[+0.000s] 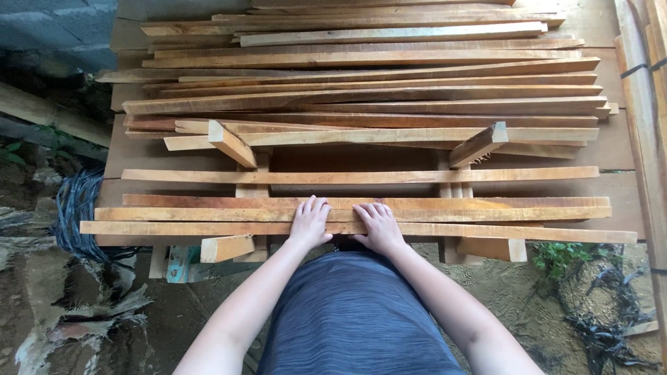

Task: The person repeatedly picks up long, thin wooden planks from a pile and places them onto a wooden rack structure. The camera angle is a first-person perspective looking down at the hands and the wood.

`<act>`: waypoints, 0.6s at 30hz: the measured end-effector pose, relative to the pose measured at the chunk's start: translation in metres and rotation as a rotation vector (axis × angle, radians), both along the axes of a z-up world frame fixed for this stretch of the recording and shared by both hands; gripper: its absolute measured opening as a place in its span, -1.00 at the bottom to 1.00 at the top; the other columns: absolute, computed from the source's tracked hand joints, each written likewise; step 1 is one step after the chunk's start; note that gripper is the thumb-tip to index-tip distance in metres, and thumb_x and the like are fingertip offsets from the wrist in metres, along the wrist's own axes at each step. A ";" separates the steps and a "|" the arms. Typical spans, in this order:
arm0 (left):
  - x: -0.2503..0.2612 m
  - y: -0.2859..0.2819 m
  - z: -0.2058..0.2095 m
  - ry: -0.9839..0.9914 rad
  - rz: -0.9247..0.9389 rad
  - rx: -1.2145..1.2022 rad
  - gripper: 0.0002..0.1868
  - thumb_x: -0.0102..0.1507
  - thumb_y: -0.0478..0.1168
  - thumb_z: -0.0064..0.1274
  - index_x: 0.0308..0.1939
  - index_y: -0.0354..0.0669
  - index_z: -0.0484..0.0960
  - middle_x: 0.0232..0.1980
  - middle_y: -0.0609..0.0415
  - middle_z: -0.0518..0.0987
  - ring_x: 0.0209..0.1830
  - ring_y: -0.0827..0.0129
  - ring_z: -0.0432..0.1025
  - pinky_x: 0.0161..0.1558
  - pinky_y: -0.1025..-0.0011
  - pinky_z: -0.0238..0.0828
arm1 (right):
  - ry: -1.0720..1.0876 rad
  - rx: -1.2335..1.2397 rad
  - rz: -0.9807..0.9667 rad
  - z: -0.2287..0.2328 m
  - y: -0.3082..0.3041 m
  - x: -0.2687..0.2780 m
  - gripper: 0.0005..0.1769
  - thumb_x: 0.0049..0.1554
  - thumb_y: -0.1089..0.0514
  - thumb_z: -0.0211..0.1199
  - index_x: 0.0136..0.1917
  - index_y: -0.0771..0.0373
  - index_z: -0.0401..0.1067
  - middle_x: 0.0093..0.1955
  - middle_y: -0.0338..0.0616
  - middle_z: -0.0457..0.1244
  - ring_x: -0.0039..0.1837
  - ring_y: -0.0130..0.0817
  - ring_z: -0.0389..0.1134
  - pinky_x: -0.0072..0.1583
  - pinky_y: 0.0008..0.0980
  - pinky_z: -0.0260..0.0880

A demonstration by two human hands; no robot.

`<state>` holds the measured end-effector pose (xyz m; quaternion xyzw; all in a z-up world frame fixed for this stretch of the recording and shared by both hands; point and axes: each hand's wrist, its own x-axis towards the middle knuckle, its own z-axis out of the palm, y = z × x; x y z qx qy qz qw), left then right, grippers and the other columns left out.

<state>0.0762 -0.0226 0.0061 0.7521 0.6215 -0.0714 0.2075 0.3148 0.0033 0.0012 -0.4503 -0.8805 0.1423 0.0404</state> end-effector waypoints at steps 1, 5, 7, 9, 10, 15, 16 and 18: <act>0.000 0.000 -0.001 0.001 -0.003 0.002 -0.14 -0.02 0.09 0.43 0.28 0.00 0.40 0.41 0.09 0.26 0.56 -0.03 0.05 0.49 -0.08 0.03 | 0.001 0.002 -0.003 0.008 0.000 -0.001 0.06 -0.22 -0.29 0.50 0.49 -0.07 0.25 0.35 -0.35 0.21 0.42 -0.31 0.18 0.45 -0.18 0.10; 0.000 0.001 0.000 0.015 -0.021 0.014 -0.14 -0.03 0.10 0.43 0.27 0.00 0.40 0.40 0.09 0.27 0.55 -0.01 0.06 0.50 -0.06 0.01 | 0.067 -0.101 -0.109 0.036 0.010 -0.003 -0.11 0.03 -0.46 0.28 0.46 0.05 0.30 0.41 -0.20 0.22 0.48 -0.19 0.18 0.46 -0.12 0.11; 0.001 -0.002 -0.001 0.044 -0.034 0.024 -0.13 -0.04 0.12 0.43 0.27 0.01 0.41 0.39 0.11 0.28 0.54 0.02 0.07 0.50 -0.04 -0.01 | 0.010 -0.144 -0.157 0.044 0.018 -0.007 -0.10 0.10 -0.48 0.20 0.49 0.10 0.26 0.47 -0.16 0.19 0.53 -0.17 0.14 0.48 -0.11 0.09; 0.005 -0.006 -0.002 0.093 -0.047 0.062 -0.10 -0.05 0.07 0.45 0.28 -0.01 0.37 0.40 0.09 0.26 0.51 0.07 0.08 0.49 0.04 0.02 | -0.105 -0.283 -0.166 0.048 0.028 -0.009 -0.07 0.17 -0.53 0.05 0.53 0.15 0.21 0.50 -0.15 0.17 0.58 -0.25 0.09 0.52 -0.15 0.02; 0.006 -0.008 -0.008 0.091 -0.050 0.059 -0.10 -0.05 0.07 0.45 0.28 -0.01 0.37 0.40 0.09 0.26 0.51 0.07 0.08 0.49 0.04 0.02 | -0.106 -0.286 -0.168 0.047 0.031 -0.010 -0.07 0.17 -0.53 0.05 0.53 0.15 0.21 0.50 -0.15 0.17 0.58 -0.25 0.09 0.52 -0.15 0.02; 0.002 -0.012 -0.018 0.010 -0.024 0.131 -0.13 -0.06 -0.10 0.42 0.28 -0.02 0.36 0.28 0.07 0.33 0.39 0.17 0.19 0.39 0.19 0.06 | -0.298 -0.527 -0.125 0.050 0.060 -0.015 0.03 0.07 -0.76 -0.13 0.45 0.02 0.25 0.39 -0.19 0.25 0.49 -0.21 0.22 0.51 -0.03 0.07; -0.002 -0.011 -0.019 0.013 -0.022 0.133 -0.13 -0.06 -0.10 0.42 0.28 -0.02 0.36 0.28 0.07 0.33 0.39 0.17 0.19 0.39 0.19 0.06 | -0.296 -0.525 -0.122 0.043 0.069 -0.018 0.03 0.07 -0.76 -0.13 0.45 0.02 0.25 0.39 -0.19 0.25 0.49 -0.21 0.22 0.51 -0.03 0.07; -0.002 -0.010 -0.023 -0.008 -0.023 0.128 -0.13 -0.06 -0.11 0.40 0.30 0.00 0.36 0.28 0.10 0.33 0.37 0.20 0.19 0.35 0.21 0.08 | -0.356 -0.666 -0.067 0.028 0.082 -0.015 0.19 -0.10 -0.92 -0.15 0.41 -0.03 0.31 0.38 -0.21 0.29 0.47 -0.21 0.27 0.42 -0.10 0.22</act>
